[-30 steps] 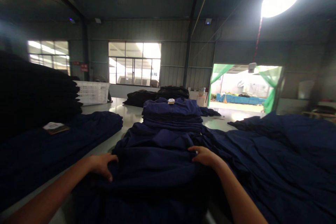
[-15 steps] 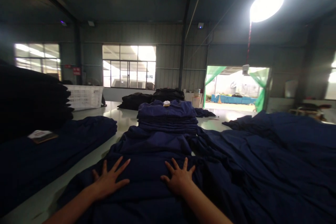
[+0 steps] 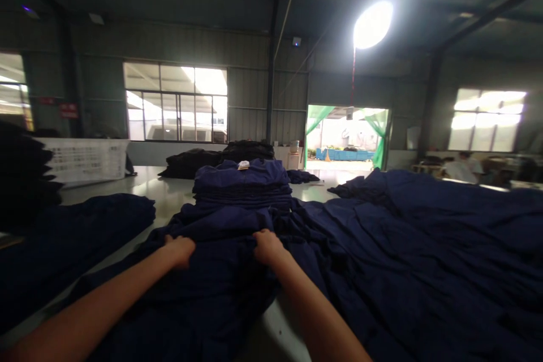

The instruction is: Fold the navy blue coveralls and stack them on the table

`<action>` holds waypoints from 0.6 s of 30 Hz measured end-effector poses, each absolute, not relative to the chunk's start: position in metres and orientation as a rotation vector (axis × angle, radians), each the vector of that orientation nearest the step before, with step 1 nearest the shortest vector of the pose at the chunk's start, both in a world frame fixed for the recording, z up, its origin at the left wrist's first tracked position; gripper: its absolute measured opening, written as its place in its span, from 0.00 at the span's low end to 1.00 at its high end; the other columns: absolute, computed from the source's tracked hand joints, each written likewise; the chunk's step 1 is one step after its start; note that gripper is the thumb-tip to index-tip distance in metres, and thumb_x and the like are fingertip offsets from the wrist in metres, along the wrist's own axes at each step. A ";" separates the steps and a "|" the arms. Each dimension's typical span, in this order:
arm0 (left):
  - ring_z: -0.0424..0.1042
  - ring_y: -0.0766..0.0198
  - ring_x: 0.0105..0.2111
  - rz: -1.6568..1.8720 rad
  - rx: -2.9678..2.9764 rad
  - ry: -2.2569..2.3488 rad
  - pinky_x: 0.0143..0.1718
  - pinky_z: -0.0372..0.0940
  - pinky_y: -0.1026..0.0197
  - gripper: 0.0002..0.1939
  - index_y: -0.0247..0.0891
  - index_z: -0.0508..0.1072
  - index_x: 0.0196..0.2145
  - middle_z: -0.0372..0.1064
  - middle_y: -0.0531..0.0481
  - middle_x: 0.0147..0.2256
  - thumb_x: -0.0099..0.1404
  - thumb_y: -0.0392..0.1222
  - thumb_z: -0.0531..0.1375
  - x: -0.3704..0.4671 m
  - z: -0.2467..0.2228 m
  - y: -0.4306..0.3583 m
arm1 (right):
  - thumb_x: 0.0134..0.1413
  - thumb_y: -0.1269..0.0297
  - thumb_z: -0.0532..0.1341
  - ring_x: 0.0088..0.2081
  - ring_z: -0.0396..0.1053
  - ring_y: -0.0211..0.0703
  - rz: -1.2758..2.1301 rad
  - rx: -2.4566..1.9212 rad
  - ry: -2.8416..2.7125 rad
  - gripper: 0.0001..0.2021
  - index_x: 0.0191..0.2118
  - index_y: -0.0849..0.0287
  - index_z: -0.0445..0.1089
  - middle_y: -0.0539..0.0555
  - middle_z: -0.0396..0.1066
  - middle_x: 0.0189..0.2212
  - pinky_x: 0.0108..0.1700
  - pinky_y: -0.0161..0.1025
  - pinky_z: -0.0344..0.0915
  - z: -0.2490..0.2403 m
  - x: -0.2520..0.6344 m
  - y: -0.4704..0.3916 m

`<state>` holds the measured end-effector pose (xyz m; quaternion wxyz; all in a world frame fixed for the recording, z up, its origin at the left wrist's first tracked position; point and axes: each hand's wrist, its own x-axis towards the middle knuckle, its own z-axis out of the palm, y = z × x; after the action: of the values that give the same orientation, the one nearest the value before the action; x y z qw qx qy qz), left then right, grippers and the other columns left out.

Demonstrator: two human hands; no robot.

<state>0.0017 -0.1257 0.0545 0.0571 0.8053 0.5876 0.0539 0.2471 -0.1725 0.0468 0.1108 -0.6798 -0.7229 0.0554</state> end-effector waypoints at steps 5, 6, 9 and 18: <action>0.53 0.53 0.59 0.155 2.667 1.226 0.58 0.50 0.49 0.33 0.50 0.56 0.59 0.53 0.48 0.61 0.56 0.55 0.57 0.102 0.041 -0.159 | 0.31 0.69 0.68 0.57 0.53 0.68 -0.003 -2.354 -1.831 0.30 0.48 0.58 0.70 0.66 0.62 0.52 0.53 0.59 0.52 0.070 0.304 -0.191; 0.44 0.49 0.62 0.145 2.683 1.136 0.59 0.44 0.41 0.38 0.51 0.49 0.62 0.44 0.48 0.64 0.56 0.57 0.57 0.115 0.032 -0.165 | 0.28 0.70 0.69 0.54 0.57 0.67 0.030 -2.409 -1.787 0.28 0.45 0.58 0.72 0.65 0.65 0.49 0.51 0.57 0.55 0.070 0.314 -0.192; 0.28 0.43 0.63 0.007 2.642 1.050 0.55 0.30 0.29 0.42 0.56 0.44 0.62 0.30 0.48 0.66 0.54 0.61 0.57 0.133 0.003 -0.175 | 0.34 0.71 0.67 0.46 0.67 0.59 0.125 -2.487 -1.680 0.17 0.37 0.56 0.75 0.62 0.71 0.42 0.43 0.50 0.63 0.070 0.337 -0.193; 0.27 0.44 0.63 0.045 2.525 0.794 0.53 0.20 0.31 0.31 0.58 0.65 0.52 0.32 0.50 0.65 0.50 0.63 0.61 0.107 -0.010 -0.184 | 0.48 0.70 0.58 0.51 0.63 0.64 0.020 -2.357 -1.320 0.16 0.45 0.62 0.72 0.72 0.66 0.48 0.44 0.58 0.61 0.083 0.375 -0.191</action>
<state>0.1069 -0.1838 -0.0104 0.2446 0.9248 0.2908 0.0163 0.3755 -0.1910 0.0828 0.2182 -0.8514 -0.4769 0.0074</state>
